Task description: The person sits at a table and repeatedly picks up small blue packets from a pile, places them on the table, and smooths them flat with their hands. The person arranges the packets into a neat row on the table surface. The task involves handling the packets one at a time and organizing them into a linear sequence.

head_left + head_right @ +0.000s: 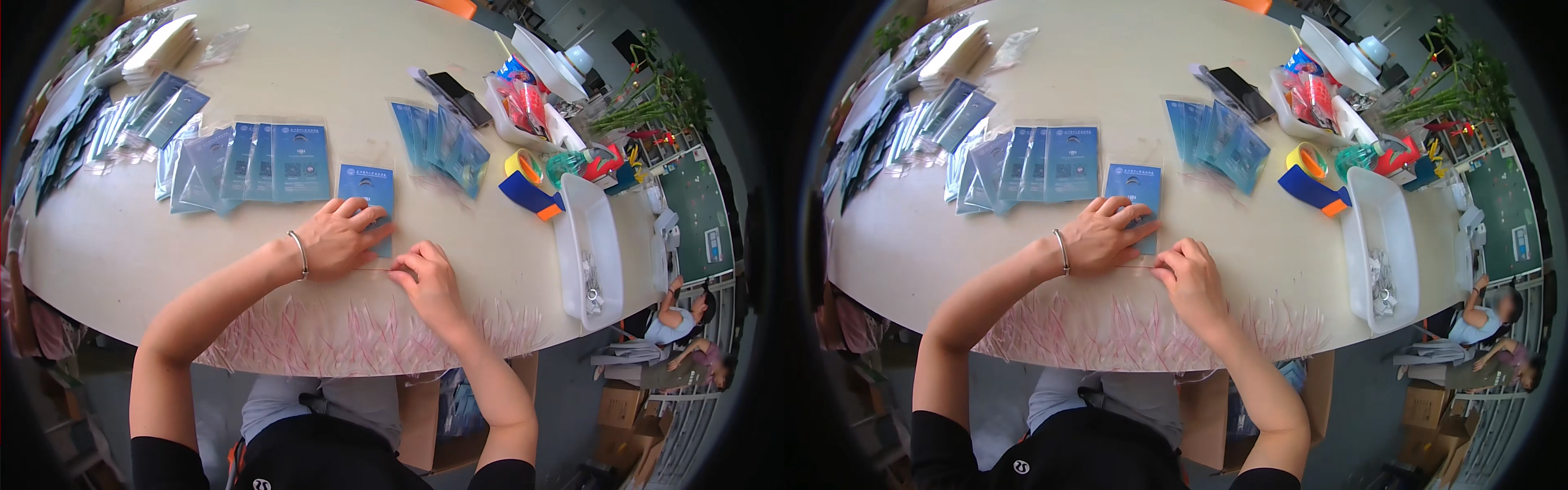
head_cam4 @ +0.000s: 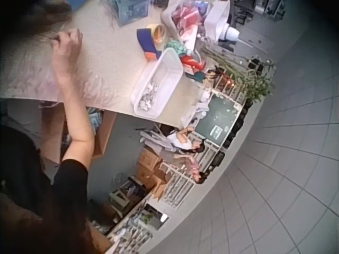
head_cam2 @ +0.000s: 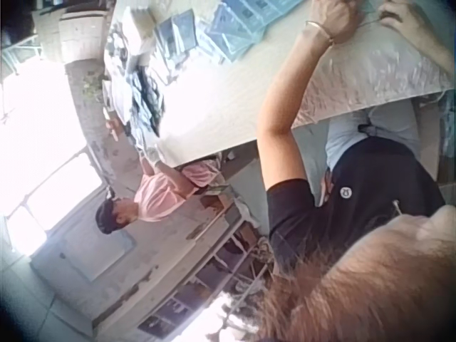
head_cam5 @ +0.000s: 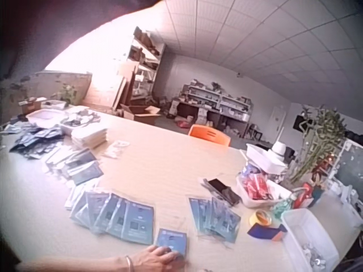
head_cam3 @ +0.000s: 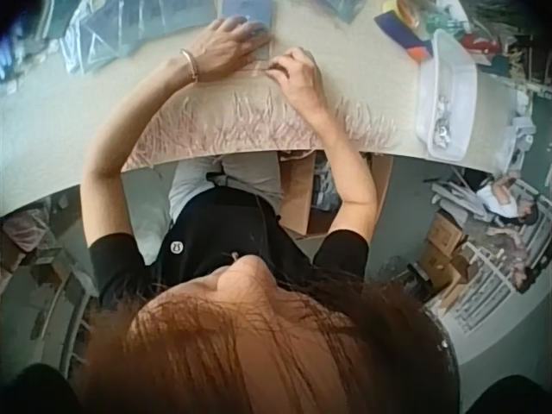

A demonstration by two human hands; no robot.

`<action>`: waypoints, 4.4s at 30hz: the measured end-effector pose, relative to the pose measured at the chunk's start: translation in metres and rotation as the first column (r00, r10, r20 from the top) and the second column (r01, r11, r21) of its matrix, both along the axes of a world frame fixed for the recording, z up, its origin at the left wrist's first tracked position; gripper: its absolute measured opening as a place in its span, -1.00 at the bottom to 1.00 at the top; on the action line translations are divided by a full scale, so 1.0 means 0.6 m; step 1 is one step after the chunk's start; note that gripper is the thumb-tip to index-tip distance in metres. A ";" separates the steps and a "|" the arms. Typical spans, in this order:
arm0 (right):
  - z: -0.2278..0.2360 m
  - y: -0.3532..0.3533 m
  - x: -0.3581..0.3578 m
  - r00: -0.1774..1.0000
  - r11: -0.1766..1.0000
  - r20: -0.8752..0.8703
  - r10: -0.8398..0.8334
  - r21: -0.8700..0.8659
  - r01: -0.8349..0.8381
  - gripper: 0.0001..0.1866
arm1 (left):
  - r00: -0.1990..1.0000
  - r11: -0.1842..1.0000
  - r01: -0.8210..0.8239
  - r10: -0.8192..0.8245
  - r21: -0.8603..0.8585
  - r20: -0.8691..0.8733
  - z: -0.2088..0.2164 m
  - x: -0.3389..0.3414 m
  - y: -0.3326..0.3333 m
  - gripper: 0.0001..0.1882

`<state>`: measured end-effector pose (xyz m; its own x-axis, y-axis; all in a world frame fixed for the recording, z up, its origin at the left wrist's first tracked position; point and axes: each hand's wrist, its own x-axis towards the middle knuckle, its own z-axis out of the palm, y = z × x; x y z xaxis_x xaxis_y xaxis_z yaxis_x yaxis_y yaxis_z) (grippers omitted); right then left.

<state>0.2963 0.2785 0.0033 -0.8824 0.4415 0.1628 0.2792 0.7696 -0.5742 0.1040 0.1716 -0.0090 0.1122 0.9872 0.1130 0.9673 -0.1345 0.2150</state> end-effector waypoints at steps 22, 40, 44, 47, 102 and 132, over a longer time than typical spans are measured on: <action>0.091 -0.070 0.235 0.922 0.957 0.265 -0.281 0.009 0.289 -0.89 | 0.999 0.999 -0.046 0.046 0.004 -0.001 -0.022 0.006 0.007 -0.31; 0.071 0.018 0.073 0.980 0.980 -0.002 -0.200 0.020 0.200 -0.73 | 0.995 0.998 -0.014 0.020 -0.055 0.098 -0.015 -0.006 0.010 -0.34; -0.007 0.060 -0.016 0.988 0.986 -0.074 -0.134 -0.108 0.126 -0.60 | 0.988 1.000 -0.008 0.012 -0.027 0.155 -0.022 -0.004 0.015 -0.33; -0.010 0.068 -0.027 0.983 0.987 -0.119 0.142 0.093 -0.131 -0.57 | 0.988 1.000 -0.012 0.012 0.004 0.154 -0.027 -0.006 0.014 -0.33; -0.009 0.002 -0.011 0.955 0.962 0.148 -0.258 -0.055 0.268 -0.80 | 0.743 0.849 -0.503 0.329 0.161 0.583 -0.009 0.033 -0.067 -0.87; -0.019 0.112 -0.009 0.787 0.869 0.416 -0.456 0.400 0.293 0.00 | 0.991 0.996 -0.054 0.045 -0.075 -0.123 -0.011 -0.026 -0.022 -0.19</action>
